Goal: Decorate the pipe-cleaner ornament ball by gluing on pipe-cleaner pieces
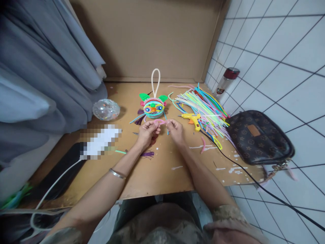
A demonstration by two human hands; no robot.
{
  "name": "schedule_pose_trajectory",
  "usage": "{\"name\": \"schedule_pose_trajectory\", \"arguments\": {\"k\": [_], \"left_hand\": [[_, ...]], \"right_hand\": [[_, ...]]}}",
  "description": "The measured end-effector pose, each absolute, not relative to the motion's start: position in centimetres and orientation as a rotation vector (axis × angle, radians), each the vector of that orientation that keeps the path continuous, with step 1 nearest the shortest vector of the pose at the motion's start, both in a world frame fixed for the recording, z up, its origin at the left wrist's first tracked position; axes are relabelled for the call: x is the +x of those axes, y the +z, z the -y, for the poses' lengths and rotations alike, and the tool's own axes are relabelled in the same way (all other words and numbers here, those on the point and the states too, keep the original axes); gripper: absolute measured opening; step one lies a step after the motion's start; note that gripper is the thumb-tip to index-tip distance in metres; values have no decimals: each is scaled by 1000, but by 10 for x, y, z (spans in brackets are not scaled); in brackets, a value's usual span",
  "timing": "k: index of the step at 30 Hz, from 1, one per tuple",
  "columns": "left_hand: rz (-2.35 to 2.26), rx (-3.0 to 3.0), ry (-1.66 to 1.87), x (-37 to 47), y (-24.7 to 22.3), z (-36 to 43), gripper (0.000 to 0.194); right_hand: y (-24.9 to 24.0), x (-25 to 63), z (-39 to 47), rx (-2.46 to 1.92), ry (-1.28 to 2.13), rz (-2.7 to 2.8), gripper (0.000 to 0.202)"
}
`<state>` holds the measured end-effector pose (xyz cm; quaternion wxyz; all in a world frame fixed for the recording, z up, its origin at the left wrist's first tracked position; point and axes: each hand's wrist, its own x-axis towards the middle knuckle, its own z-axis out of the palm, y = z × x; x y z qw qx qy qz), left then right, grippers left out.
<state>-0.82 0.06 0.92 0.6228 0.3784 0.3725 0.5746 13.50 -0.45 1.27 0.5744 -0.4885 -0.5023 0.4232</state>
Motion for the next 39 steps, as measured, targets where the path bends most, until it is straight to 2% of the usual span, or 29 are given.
{"name": "schedule_pose_trajectory", "arguments": {"k": [13,25,32,39], "left_hand": [[-777,808,1292,-8,11,-1,53],[-813,894,1331,-8,8,-3,43],[-815,902,1296,-9,7,0,45],[-836,913,1310,-9,6,-1,47]], "right_hand": [[15,130,7,-1209,951,1149,44],[15,132,7,-1108,1077,1086,17],[13,131,7,-1029,1222,1023,17],[12,130,7,-1026,1199,1008,14]]}}
